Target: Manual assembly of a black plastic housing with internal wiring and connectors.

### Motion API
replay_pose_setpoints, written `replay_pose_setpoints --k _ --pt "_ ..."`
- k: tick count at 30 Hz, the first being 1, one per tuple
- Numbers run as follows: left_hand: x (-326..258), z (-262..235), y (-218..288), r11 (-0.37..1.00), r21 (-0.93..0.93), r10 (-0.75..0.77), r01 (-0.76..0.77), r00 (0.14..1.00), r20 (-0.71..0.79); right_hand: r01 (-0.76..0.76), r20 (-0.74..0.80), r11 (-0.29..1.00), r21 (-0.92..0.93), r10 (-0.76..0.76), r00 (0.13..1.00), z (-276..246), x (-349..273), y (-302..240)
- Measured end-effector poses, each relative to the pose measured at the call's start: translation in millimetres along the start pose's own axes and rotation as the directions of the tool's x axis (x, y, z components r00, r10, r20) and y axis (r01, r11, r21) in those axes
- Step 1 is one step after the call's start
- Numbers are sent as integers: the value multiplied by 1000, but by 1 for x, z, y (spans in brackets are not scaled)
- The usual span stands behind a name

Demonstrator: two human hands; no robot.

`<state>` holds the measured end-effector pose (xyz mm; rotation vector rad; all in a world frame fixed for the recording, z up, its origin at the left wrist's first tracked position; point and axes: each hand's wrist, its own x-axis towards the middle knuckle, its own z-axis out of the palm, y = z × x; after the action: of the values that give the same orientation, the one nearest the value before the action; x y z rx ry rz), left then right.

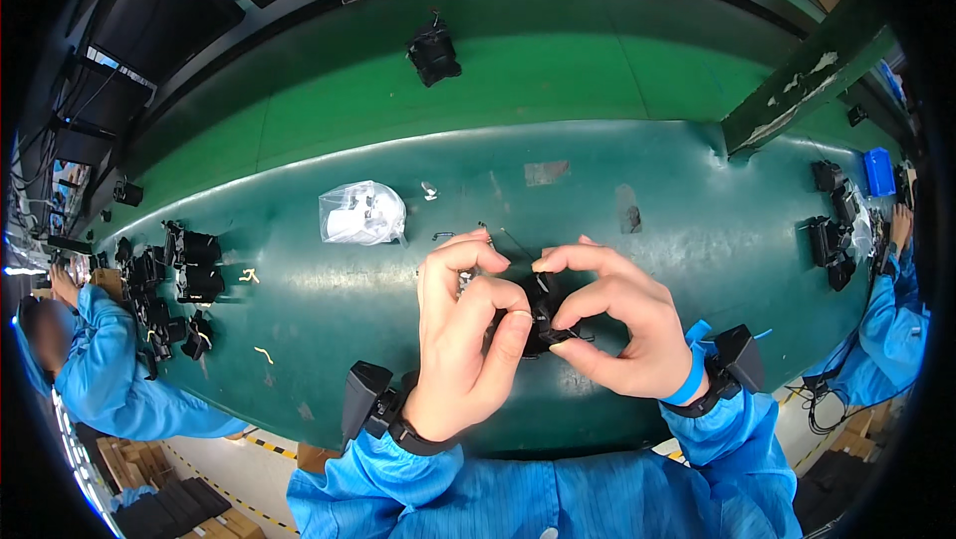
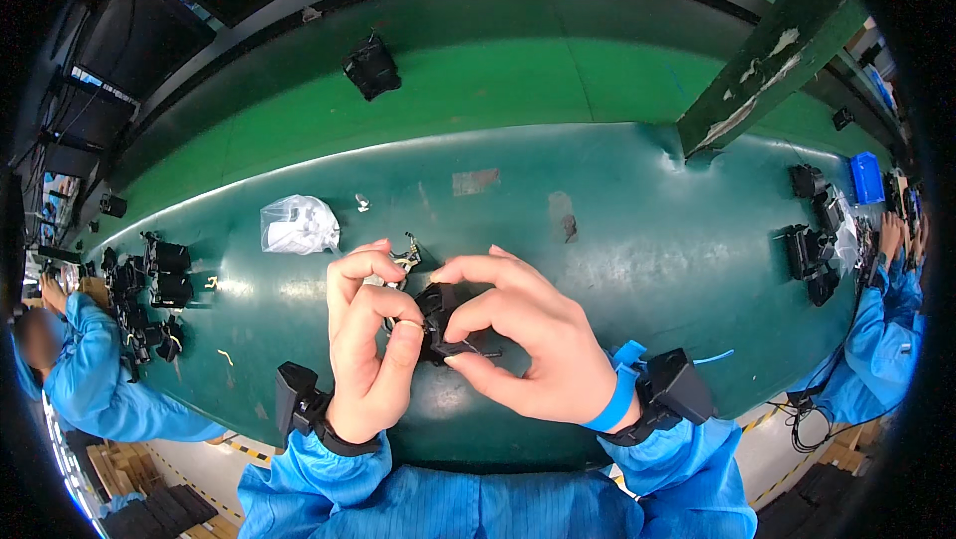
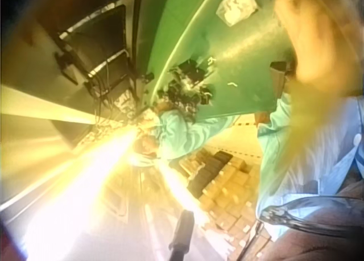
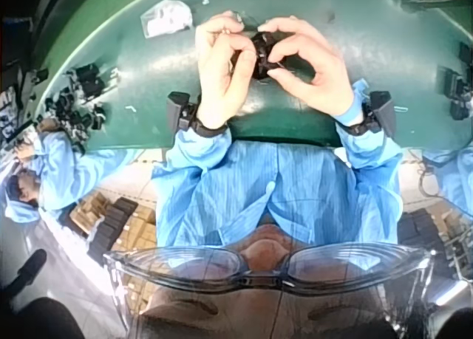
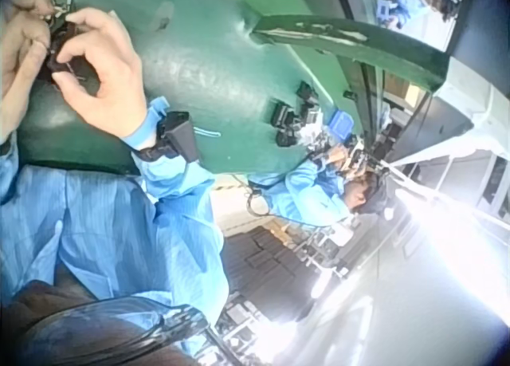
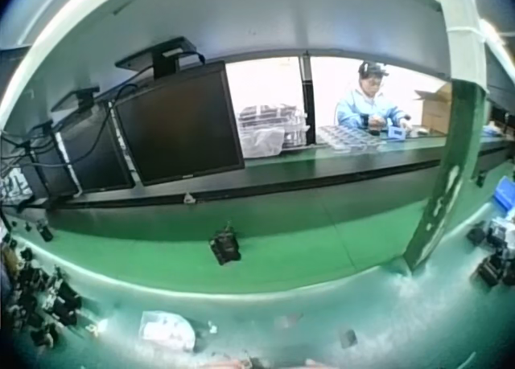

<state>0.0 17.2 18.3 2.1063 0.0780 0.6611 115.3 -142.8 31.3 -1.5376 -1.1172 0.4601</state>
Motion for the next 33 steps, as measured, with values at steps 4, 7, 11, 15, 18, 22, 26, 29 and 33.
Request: replay_pose_setpoints --k 4,7,11,15,18,22,26,29,33 --pt "0 1 4 999 10 -39 39 999 5 55 -30 996 -64 -57 998 0 -1 0" --pt "-1 3 6 999 24 -20 21 999 -30 86 -35 990 -113 -90 995 -2 -2 0" --pt "-3 0 14 888 458 121 -45 983 -138 29 -41 991 -132 -34 999 -3 -1 -5" --pt "-10 -3 22 763 646 152 -8 974 -167 42 -47 988 -148 -49 998 6 -2 -2" --pt "-10 -2 21 748 663 147 3 974 -171 25 -70 988 -151 -36 997 9 -3 0" --pt "-7 0 23 720 694 135 3 980 -144 0 -93 985 -174 -16 996 10 -3 1" --pt "-6 8 23 719 694 136 -33 986 -94 -4 -136 972 -237 -30 990 10 -3 4" --pt "-5 10 27 746 665 110 -39 992 -66 -16 -138 960 -278 -23 990 5 -2 -1" --pt "-4 9 23 808 586 92 -55 995 -33 -4 -125 970 -244 -27 992 -1 -2 -1"
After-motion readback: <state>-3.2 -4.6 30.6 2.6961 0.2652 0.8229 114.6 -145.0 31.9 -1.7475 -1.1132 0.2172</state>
